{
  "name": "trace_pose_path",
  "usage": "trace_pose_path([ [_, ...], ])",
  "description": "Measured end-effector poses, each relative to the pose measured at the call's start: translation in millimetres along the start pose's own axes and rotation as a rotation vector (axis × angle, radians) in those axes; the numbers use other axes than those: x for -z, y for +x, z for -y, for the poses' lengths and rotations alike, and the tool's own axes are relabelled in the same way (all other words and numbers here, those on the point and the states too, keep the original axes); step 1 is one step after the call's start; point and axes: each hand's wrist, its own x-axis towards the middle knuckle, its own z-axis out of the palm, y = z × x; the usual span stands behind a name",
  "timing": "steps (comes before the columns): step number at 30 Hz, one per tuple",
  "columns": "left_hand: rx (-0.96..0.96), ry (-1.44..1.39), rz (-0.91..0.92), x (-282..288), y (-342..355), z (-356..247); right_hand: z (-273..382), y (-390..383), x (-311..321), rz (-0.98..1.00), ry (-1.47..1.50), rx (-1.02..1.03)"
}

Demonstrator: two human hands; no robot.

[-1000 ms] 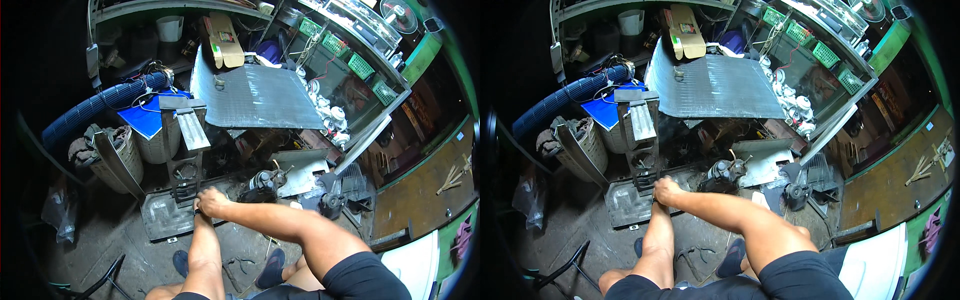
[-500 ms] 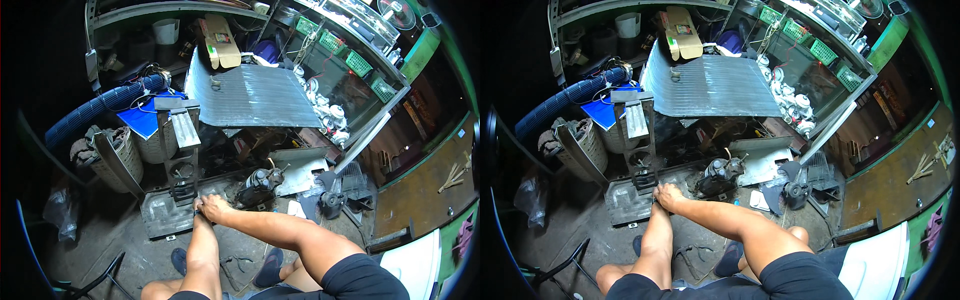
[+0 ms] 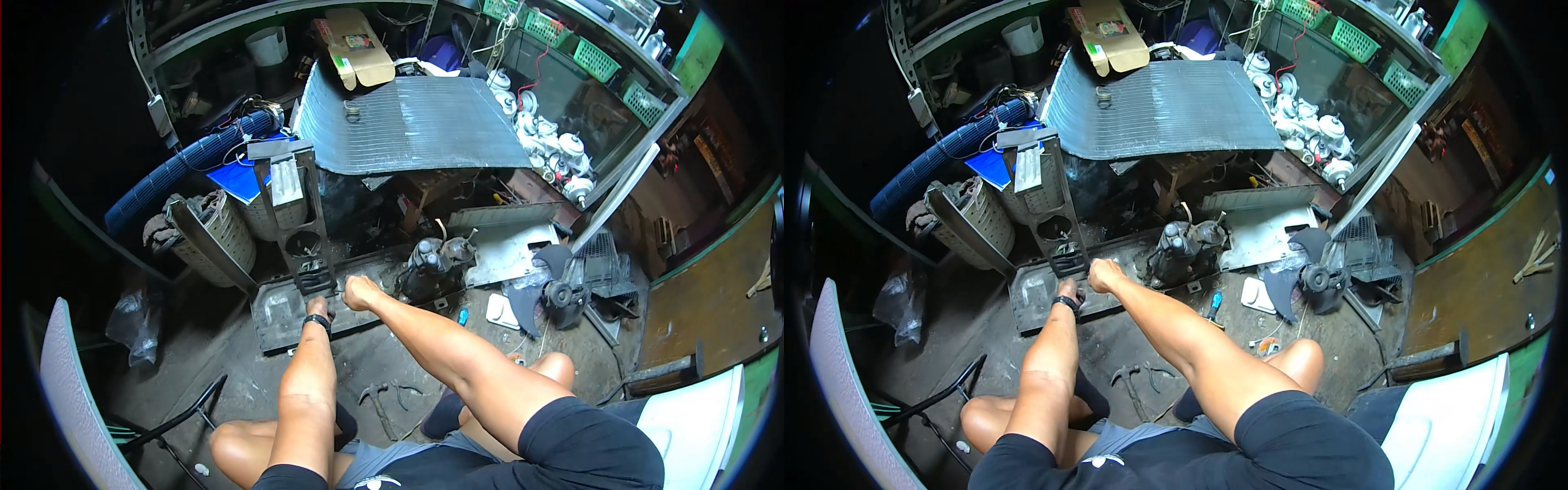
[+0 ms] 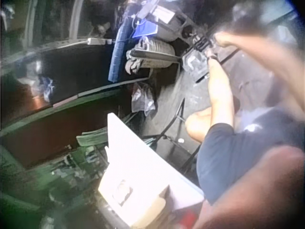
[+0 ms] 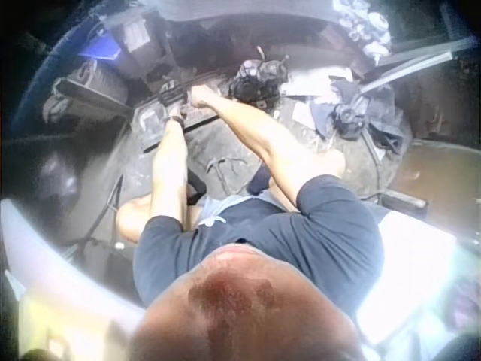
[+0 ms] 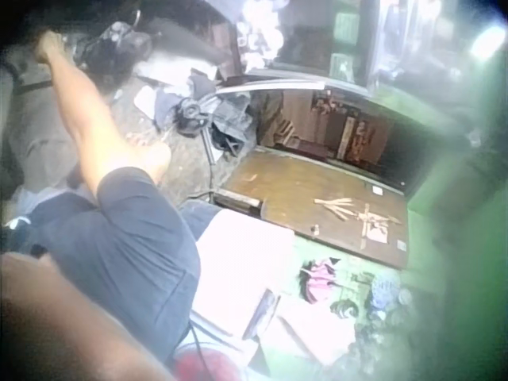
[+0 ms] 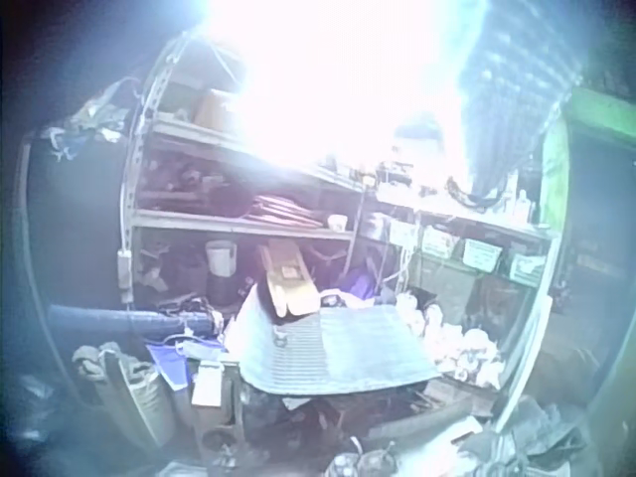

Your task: The person dismantles a metallic appliance component by using a wrench and a screwdriver to remove screws and fasteners, eventually lifting a metal plate away from the base.

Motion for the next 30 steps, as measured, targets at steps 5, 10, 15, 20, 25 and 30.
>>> trace_pose_path([
  [5,-0.061,0.215,-0.02,-23,-60,-1,-25,-8,-1,0.048,-0.043,-0.075],
  [10,-0.044,0.314,-0.037,14,-62,2,-12,-14,-3,0.13,-0.064,-0.042],
  [15,-0.013,0.347,0.01,0,-53,18,-33,-5,-1,0.072,-0.08,-0.101],
  [20,-0.019,0.35,-0.027,1,-40,37,-19,0,14,0.181,-0.039,-0.13],
  [25,0.118,0.373,0.102,-34,-81,77,-63,0,8,0.171,-0.08,-0.182],
  [30,0.145,0.396,0.106,-7,-97,50,-29,3,6,0.181,-0.061,-0.121],
])
